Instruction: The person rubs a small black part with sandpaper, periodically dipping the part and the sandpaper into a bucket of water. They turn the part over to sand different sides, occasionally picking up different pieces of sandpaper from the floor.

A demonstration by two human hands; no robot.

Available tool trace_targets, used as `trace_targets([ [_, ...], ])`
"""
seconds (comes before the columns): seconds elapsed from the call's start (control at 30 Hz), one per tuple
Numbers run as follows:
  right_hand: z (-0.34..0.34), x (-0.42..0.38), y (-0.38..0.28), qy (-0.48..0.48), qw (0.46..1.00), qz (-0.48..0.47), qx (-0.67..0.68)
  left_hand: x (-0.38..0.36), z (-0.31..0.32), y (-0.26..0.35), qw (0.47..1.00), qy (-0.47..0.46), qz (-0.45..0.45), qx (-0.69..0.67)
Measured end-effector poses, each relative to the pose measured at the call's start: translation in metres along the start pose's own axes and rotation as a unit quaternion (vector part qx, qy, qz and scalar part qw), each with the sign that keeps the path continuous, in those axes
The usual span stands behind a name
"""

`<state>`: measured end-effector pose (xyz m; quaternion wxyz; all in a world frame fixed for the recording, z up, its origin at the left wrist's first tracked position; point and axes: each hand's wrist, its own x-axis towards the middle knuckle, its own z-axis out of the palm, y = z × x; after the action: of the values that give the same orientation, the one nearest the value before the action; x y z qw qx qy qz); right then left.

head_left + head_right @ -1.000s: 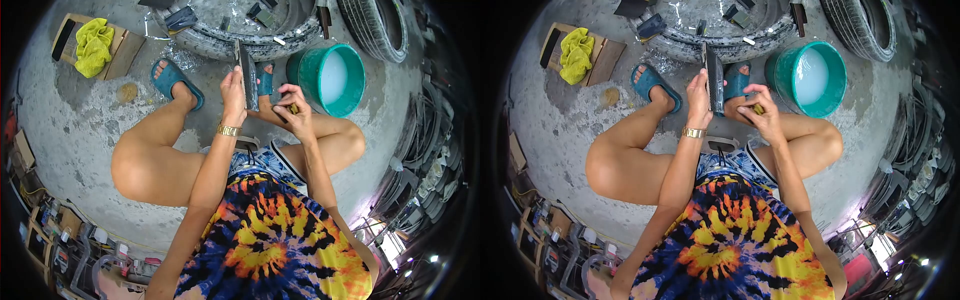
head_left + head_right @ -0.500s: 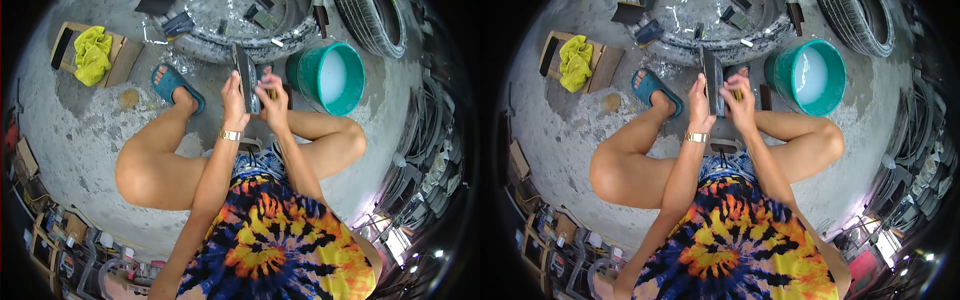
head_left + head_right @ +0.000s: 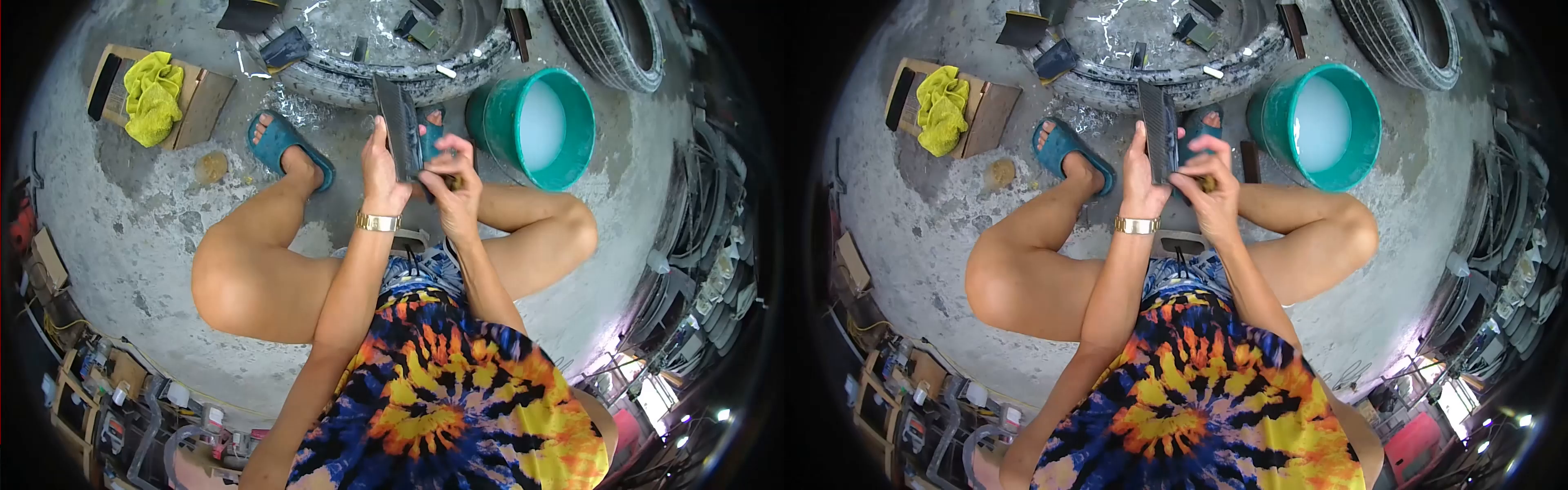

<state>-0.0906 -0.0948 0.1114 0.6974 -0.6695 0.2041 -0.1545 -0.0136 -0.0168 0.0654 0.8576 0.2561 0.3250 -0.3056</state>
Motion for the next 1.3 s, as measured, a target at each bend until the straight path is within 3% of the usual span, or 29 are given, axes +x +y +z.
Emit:
trace_targets([
  [0.03, 0.0, 0.002, 0.011, -0.029, 0.998, -0.039, -0.027, -0.001, -0.003, 0.002, 1.0, -0.017, -0.024, -0.011],
  [0.2, -0.022, -0.01, 0.027, -0.001, 1.0, 0.019, 0.025, 0.01, -0.006, 0.001, 0.998, -0.033, -0.033, -0.048],
  [0.3, 0.003, 0.004, -0.002, -0.042, 0.999, -0.013, 0.026, 0.002, -0.001, 0.006, 0.997, -0.04, -0.059, -0.041],
  [0.37, 0.004, 0.003, 0.009, -0.04, 0.996, 0.024, 0.078, 0.005, -0.004, 0.009, 0.994, -0.059, -0.074, -0.052],
  [0.43, -0.011, -0.007, 0.023, -0.028, 0.998, 0.033, 0.039, 0.006, -0.007, 0.007, 0.997, -0.043, -0.058, -0.031],
  [0.47, -0.024, -0.007, 0.031, -0.03, 0.998, -0.002, -0.058, 0.007, -0.011, 0.011, 0.991, -0.085, -0.081, -0.069],
  [0.57, -0.032, -0.002, 0.023, 0.018, 0.997, 0.077, -0.002, 0.009, -0.018, 0.009, 0.992, -0.071, -0.073, -0.068],
  [0.6, -0.033, 0.0, 0.017, 0.001, 0.997, 0.071, 0.004, 0.01, -0.023, 0.01, 0.987, -0.113, -0.079, -0.079],
  [0.7, -0.017, 0.009, -0.004, -0.016, 0.996, 0.085, 0.013, 0.006, -0.015, 0.006, 0.996, -0.065, -0.041, -0.046],
  [0.77, -0.002, 0.023, 0.004, -0.112, 0.987, 0.001, -0.118, 0.01, -0.019, 0.001, 0.996, -0.067, -0.044, -0.038],
  [0.83, 0.003, 0.051, 0.023, -0.059, 0.987, -0.011, -0.146, 0.016, -0.023, -0.005, 0.998, -0.037, -0.013, -0.056],
  [0.9, -0.001, 0.049, 0.036, -0.07, 0.953, -0.114, -0.271, 0.008, -0.023, -0.005, 0.998, -0.035, -0.017, -0.045],
  [0.97, 0.002, 0.014, 0.021, -0.049, 0.992, -0.017, -0.116, -0.003, -0.008, 0.008, 0.999, -0.02, -0.031, 0.04],
  [1.03, 0.003, 0.02, 0.019, -0.065, 0.98, -0.021, -0.188, 0.007, -0.012, 0.003, 0.998, -0.036, -0.009, 0.045],
  [1.1, 0.007, 0.051, 0.03, -0.042, 0.959, -0.03, -0.279, 0.009, -0.021, -0.009, 0.998, 0.02, 0.049, 0.044],
  [1.17, 0.016, 0.074, 0.048, -0.018, 0.964, -0.039, -0.264, 0.004, -0.028, -0.018, 0.996, 0.031, 0.043, 0.068],
  [1.23, 0.011, 0.042, 0.04, -0.039, 0.931, -0.076, -0.355, 0.01, -0.025, -0.008, 0.991, 0.041, 0.064, 0.114],
  [1.3, 0.01, 0.005, 0.03, -0.036, 0.955, -0.069, -0.288, 0.01, -0.021, -0.006, 0.991, 0.037, 0.066, 0.112],
])
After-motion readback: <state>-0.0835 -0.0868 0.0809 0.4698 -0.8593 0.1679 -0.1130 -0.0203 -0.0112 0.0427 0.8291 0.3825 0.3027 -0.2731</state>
